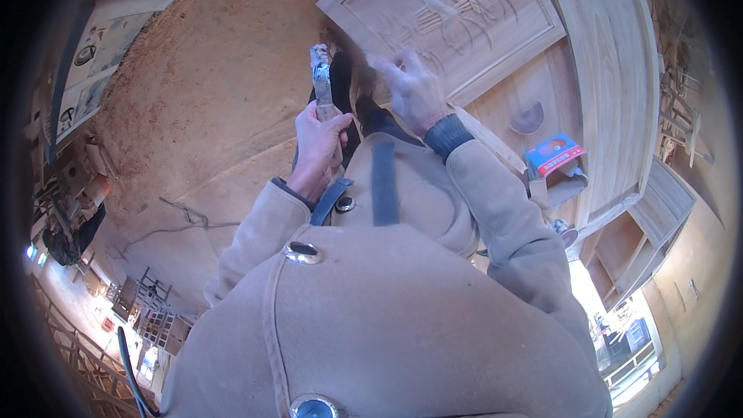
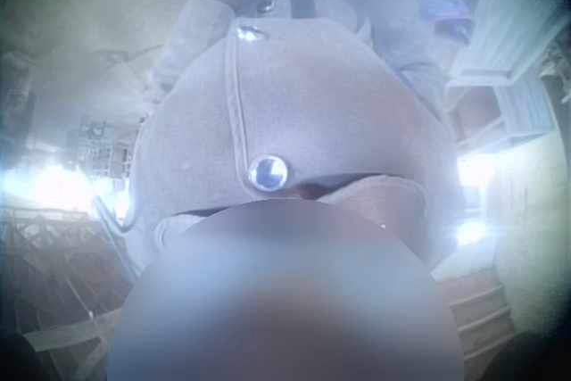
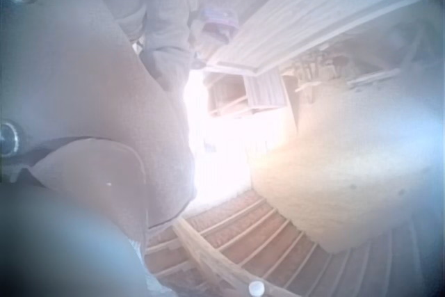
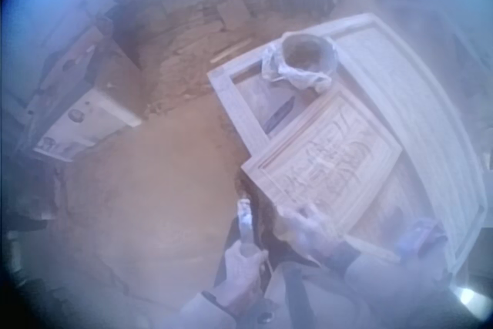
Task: The person carves a decorative panel on a wooden board using a chisel and mallet, then smooths the surface with an angle grinder and a sanding block. The person applies a paste-like substance to the carved area and spreads it with a putty knife before moving the board and a bucket across the workshop.
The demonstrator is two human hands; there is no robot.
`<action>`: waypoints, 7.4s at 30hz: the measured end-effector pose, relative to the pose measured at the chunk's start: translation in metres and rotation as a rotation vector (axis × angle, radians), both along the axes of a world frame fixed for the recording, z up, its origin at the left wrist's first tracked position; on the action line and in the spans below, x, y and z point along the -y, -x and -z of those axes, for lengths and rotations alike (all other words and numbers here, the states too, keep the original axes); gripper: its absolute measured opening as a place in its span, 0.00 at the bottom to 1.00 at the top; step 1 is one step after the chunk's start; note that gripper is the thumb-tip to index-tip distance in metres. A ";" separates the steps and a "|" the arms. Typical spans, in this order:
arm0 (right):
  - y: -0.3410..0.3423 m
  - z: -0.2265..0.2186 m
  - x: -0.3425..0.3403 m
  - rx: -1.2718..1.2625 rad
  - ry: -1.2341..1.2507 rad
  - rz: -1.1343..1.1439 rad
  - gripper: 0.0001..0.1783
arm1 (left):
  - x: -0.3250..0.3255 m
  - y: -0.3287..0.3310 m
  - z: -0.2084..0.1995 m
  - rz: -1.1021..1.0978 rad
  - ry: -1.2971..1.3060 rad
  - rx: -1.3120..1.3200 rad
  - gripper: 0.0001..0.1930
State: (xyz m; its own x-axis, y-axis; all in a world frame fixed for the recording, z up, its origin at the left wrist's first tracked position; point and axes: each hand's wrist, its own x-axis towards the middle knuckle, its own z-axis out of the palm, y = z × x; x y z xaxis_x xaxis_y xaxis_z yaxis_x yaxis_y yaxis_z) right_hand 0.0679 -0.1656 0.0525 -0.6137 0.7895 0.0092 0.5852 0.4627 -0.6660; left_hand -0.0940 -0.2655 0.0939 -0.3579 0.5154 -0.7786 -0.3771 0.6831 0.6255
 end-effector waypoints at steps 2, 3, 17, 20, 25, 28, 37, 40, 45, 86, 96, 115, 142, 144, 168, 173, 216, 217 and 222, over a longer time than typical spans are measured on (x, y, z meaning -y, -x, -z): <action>0.001 -0.001 0.000 0.044 -0.011 -0.019 0.19 | 0.000 0.000 0.000 -0.004 0.001 -0.008 0.09; 0.001 -0.002 0.000 0.060 -0.019 -0.031 0.19 | -0.001 0.000 0.000 -0.006 -0.002 -0.007 0.09; -0.007 -0.034 0.007 -0.147 -0.042 0.228 0.15 | -0.027 0.005 -0.018 -0.197 -0.088 0.163 0.09; -0.020 -0.045 0.009 -0.160 -0.035 0.362 0.13 | -0.039 0.014 -0.027 -0.143 -0.126 0.182 0.08; -0.047 -0.055 0.026 -0.166 -0.084 0.616 0.11 | -0.062 0.019 -0.030 0.074 -0.199 0.130 0.08; -0.062 -0.058 0.051 -0.178 -0.093 0.779 0.10 | -0.074 0.019 -0.024 0.226 -0.170 0.063 0.08; -0.043 -0.055 0.146 -0.100 0.015 1.302 0.11 | -0.127 0.038 -0.026 0.589 -0.175 0.157 0.08; -0.013 -0.048 0.164 -0.091 0.102 1.482 0.13 | -0.149 0.067 -0.031 0.716 -0.212 0.161 0.07; 0.059 -0.017 0.193 -0.158 0.139 1.766 0.13 | -0.173 0.110 -0.028 0.839 -0.221 0.240 0.07; 0.304 0.001 0.064 -0.813 0.115 2.135 0.19 | -0.257 0.098 0.008 2.351 -1.478 -0.937 0.39; 0.310 0.020 0.021 -1.147 0.011 2.257 0.22 | -0.301 0.052 0.039 2.710 -1.470 -0.957 0.50; 0.319 0.039 -0.031 -1.032 -0.158 2.405 0.25 | -0.298 0.050 0.036 2.733 -1.528 -0.931 0.48; 0.304 -0.033 -0.006 -0.526 0.066 2.380 0.27 | -0.298 0.050 0.044 2.658 -1.548 -0.962 0.50; 0.300 -0.038 -0.007 -0.478 0.050 2.363 0.27 | -0.297 0.050 0.045 2.656 -1.532 -0.993 0.51; 0.271 -0.074 -0.032 -0.445 0.316 2.284 0.23 | -0.293 0.049 0.037 2.639 -1.475 -1.014 0.50; 0.265 -0.072 -0.027 -0.419 0.200 2.320 0.25 | -0.294 0.051 0.038 2.639 -1.523 -1.027 0.51; 0.316 -0.071 -0.001 -1.193 0.209 2.329 0.24 | -0.318 0.091 0.051 2.565 -1.660 -0.589 0.36; 0.313 -0.072 -0.003 -1.227 0.227 2.307 0.22 | -0.322 0.102 0.049 2.544 -1.591 -0.508 0.34; 0.298 -0.082 -0.024 -1.328 0.135 2.189 0.22 | -0.331 0.153 0.033 2.502 -0.814 -0.170 0.24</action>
State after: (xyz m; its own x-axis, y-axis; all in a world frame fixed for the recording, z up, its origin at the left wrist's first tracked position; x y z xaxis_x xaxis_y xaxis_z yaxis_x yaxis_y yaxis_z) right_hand -0.2305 -0.1417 0.1349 0.8428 0.0377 -0.5369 -0.5382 0.0602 -0.8407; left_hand -0.2466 0.0658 0.0610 0.9086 -0.0904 -0.4078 0.2779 -0.5982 0.7516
